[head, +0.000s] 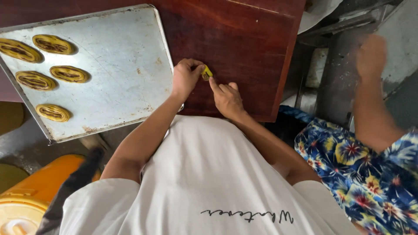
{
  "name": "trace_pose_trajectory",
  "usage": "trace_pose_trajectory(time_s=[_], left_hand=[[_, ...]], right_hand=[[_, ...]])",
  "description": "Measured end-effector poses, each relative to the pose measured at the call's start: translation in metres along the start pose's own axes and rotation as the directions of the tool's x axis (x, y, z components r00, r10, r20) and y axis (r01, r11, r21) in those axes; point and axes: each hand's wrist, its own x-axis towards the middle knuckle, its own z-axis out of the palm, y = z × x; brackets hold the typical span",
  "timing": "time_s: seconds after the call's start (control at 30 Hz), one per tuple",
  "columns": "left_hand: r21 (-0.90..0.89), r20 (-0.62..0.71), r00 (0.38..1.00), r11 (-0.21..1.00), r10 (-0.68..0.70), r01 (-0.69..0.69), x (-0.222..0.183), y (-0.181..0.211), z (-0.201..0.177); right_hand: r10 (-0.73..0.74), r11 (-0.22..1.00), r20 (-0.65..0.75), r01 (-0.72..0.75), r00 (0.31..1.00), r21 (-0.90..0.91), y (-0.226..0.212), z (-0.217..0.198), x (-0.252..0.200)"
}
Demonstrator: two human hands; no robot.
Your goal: Shaping pieces of yellow dough into spiral shapes and arranging them on a metal baking tray.
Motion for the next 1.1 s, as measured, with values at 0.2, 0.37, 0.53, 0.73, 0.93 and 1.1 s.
trace_pose_trajectory(time_s=[0.2,0.37,0.53,0.73,0.93,1.1], left_hand=[[0.052,0.014,0.999,0.998,-0.033,0.032,0.000,0.006,-0.003],[0.068,0.022,0.999,0.997,-0.043,0.042,0.000,0.015,-0.004],[0.082,0.000,0.997,0.993,-0.081,0.081,-0.001,0.009,0.001],[0.196,-0.034,0.997,0.979,0.064,-0.056,-0.003,0.048,-0.006],[0.521,0.227,0.907,0.742,0.356,-0.422,0.001,0.039,0.006],[-0.215,-0.070,0.975,0.958,-0.210,0.191,-0.027,0.075,-0.002]], right_hand=[[-0.037,0.999,0.023,0.037,0.999,-0.030,-0.003,-0.001,0.004],[-0.027,0.994,0.119,0.039,0.993,-0.100,-0.002,0.007,0.004],[-0.023,0.994,0.146,0.039,0.989,-0.105,-0.002,-0.007,-0.007],[0.025,0.997,0.195,-0.009,0.980,-0.083,0.012,-0.052,-0.048],[-0.012,0.995,-0.178,-0.007,0.984,-0.102,0.023,-0.085,-0.034],[0.455,0.101,0.382,-0.473,0.804,0.875,0.012,-0.045,0.010]])
